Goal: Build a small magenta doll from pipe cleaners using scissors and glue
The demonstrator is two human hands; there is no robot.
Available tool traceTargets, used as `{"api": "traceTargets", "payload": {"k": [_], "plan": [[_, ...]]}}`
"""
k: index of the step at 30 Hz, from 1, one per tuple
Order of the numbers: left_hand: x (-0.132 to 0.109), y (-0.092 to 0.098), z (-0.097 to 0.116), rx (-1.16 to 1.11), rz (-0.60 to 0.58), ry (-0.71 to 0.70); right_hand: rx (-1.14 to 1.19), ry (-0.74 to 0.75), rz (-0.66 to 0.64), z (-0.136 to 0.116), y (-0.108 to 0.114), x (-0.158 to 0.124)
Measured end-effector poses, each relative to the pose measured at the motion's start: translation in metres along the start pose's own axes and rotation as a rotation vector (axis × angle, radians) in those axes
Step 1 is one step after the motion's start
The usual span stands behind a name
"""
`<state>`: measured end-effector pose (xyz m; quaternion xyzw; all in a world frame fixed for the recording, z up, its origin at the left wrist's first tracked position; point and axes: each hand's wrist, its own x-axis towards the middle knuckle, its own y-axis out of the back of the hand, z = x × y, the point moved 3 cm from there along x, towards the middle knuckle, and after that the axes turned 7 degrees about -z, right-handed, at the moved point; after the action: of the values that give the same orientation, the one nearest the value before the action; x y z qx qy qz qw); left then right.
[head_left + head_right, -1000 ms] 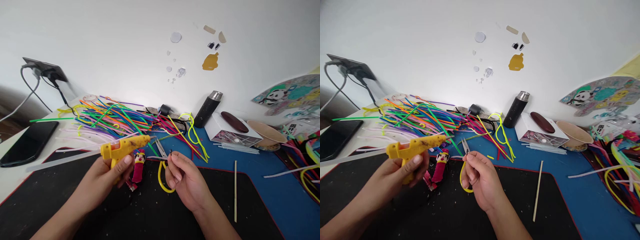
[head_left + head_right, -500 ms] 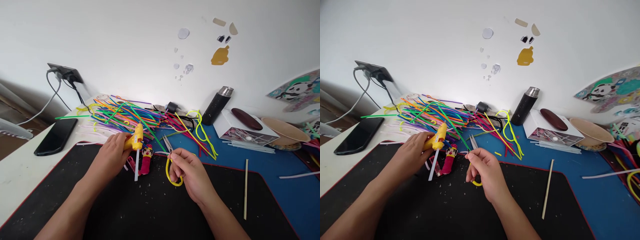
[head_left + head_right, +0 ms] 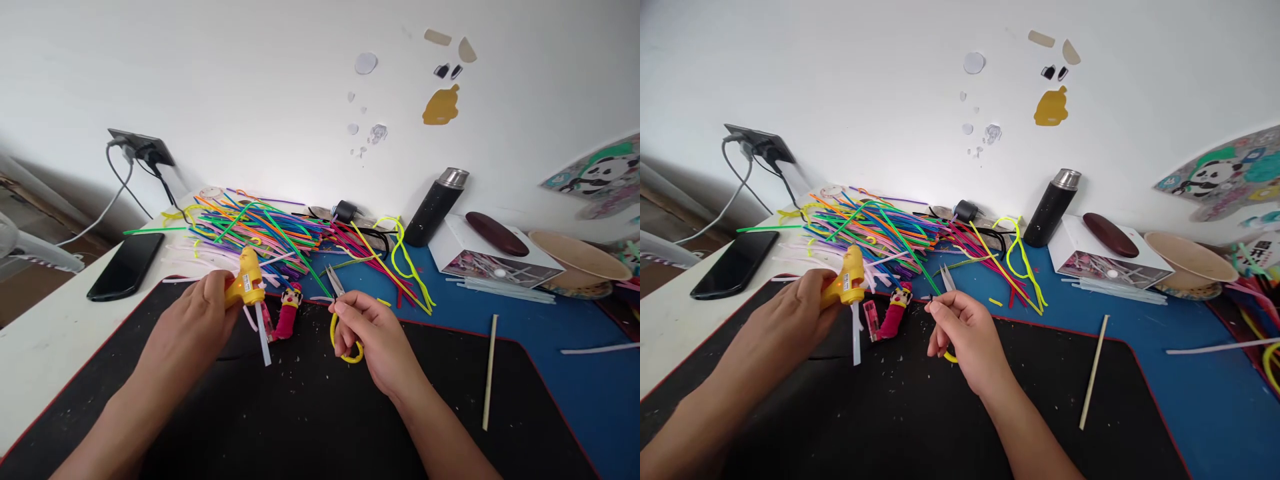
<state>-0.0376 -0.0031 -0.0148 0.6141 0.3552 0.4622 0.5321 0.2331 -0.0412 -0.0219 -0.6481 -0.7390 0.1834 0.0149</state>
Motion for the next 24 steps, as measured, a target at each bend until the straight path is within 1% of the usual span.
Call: {"api": "traceTargets", "payload": {"k": [4,9,12,14,15,16,18,19,21,23,24], "plan": [[-0.021,0.004,-0.003,0.009,-0.112,0.054,-0.009,-0.004,-0.007,0.0,-0.002,-0.002],[-0.041,0.002,-0.001,0.139,-0.34,0.122,-0.032,-0.005,-0.012,0.0,-0.003,-0.002],[-0.049,0.001,-0.009,0.148,-0.425,0.098,-0.045,-0.013,-0.009,0.001,-0.003,-0.001],[-0.052,0.006,-0.017,0.04,-0.43,0.034,-0.055,-0.013,-0.007,0.001,-0.002,-0.001],[-0.051,0.01,-0.022,-0.025,-0.406,0.02,-0.062,-0.012,-0.005,0.001,-0.002,-0.001],[-0.049,0.015,-0.026,-0.061,-0.366,0.038,-0.069,-0.013,-0.003,0.001,-0.002,-0.001],[-0.039,0.026,-0.029,-0.078,-0.252,0.124,-0.082,-0.02,-0.001,0.001,-0.002,-0.002],[-0.033,0.028,-0.025,-0.089,-0.237,0.107,-0.089,-0.025,-0.002,0.001,-0.002,-0.002],[-0.018,0.029,-0.009,-0.079,-0.179,0.01,-0.107,-0.032,-0.007,0.001,-0.003,-0.001],[-0.004,0.022,0.011,-0.069,-0.168,-0.103,-0.124,-0.031,-0.01,0.001,-0.004,-0.001],[0.003,0.017,0.02,-0.047,-0.172,-0.134,-0.131,-0.03,-0.009,0.001,-0.004,0.0]]}}
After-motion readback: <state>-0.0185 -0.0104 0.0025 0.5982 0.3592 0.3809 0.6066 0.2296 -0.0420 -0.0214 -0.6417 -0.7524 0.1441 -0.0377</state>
